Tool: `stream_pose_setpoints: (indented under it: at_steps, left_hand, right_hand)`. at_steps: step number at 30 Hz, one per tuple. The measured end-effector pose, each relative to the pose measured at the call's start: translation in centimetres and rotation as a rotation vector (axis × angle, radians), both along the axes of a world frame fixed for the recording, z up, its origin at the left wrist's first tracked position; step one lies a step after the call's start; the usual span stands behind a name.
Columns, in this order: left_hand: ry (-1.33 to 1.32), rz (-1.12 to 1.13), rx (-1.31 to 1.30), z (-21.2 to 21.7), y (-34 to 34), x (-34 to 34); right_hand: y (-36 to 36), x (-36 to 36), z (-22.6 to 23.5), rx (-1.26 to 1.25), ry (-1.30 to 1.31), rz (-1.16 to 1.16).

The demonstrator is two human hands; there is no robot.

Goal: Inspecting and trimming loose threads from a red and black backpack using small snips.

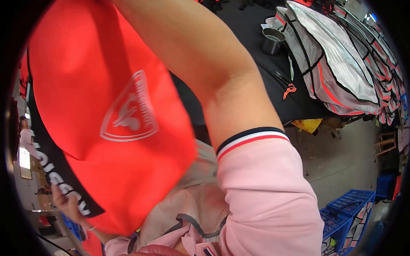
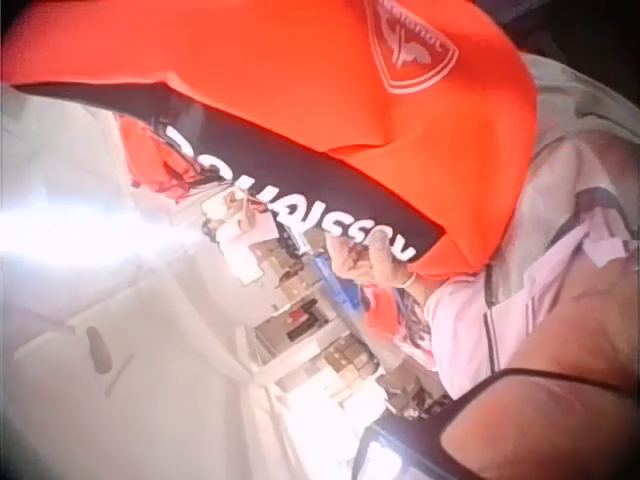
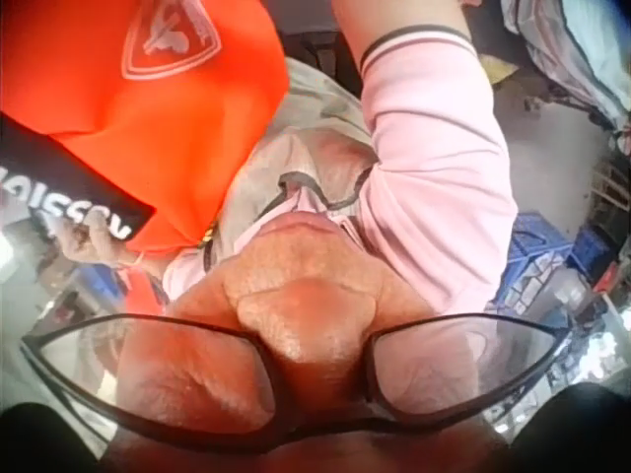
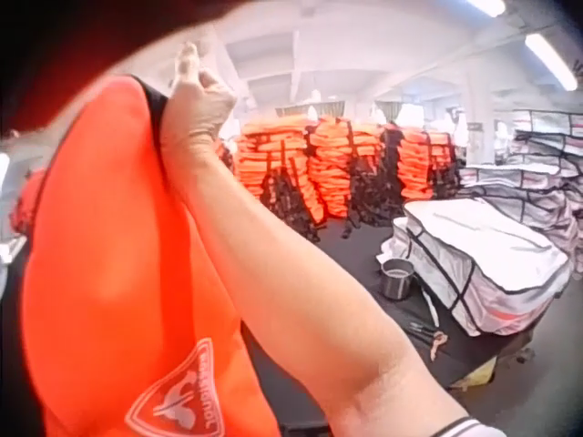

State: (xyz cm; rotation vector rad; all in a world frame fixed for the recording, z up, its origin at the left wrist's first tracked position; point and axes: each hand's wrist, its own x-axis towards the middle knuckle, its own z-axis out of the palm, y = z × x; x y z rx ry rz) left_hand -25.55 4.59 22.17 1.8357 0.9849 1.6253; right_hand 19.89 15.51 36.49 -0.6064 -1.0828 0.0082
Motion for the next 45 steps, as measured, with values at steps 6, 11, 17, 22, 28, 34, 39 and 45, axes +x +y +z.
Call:
stream_pose_setpoints:
  at_steps: [6,11,17,22,28,34,39,45]
  left_hand:
    - [0.420,-0.493,0.062,3.2,-4.0,14.8]
    - [0.896,-1.145,0.224,-7.6,-2.4,27.3]
    - [0.532,-0.695,0.253,-3.7,6.2,25.7]
    - [0.776,-0.337,-0.210,-13.3,14.6,19.1]
    - [1.142,-0.444,0.107,-17.3,11.9,20.3]
    - [1.215,-0.735,-0.112,-18.7,15.5,16.0]
    - [1.162,-0.865,0.019,-18.0,14.1,18.5]
    - [1.143,-0.798,0.029,-18.0,12.7,19.6]
  right_hand:
    - [4.6,9.8,-8.8,-0.845,-0.082,-0.625]
    - [-7.8,20.8,-27.0,-1.002,-0.137,-0.292]
    - [-24.0,17.7,-34.7,-1.336,-0.103,-0.125]
    - [-21.3,10.3,-30.5,-0.887,-0.394,-0.527]
    - [-11.2,4.6,-32.9,-0.439,-1.451,-0.635]
    - [-1.0,0.0,-26.3,-0.406,-1.211,-0.272]
    - [8.3,7.7,-19.4,-0.757,-0.315,-0.632]
    - [10.3,16.3,-34.5,-1.314,-0.327,-1.136]
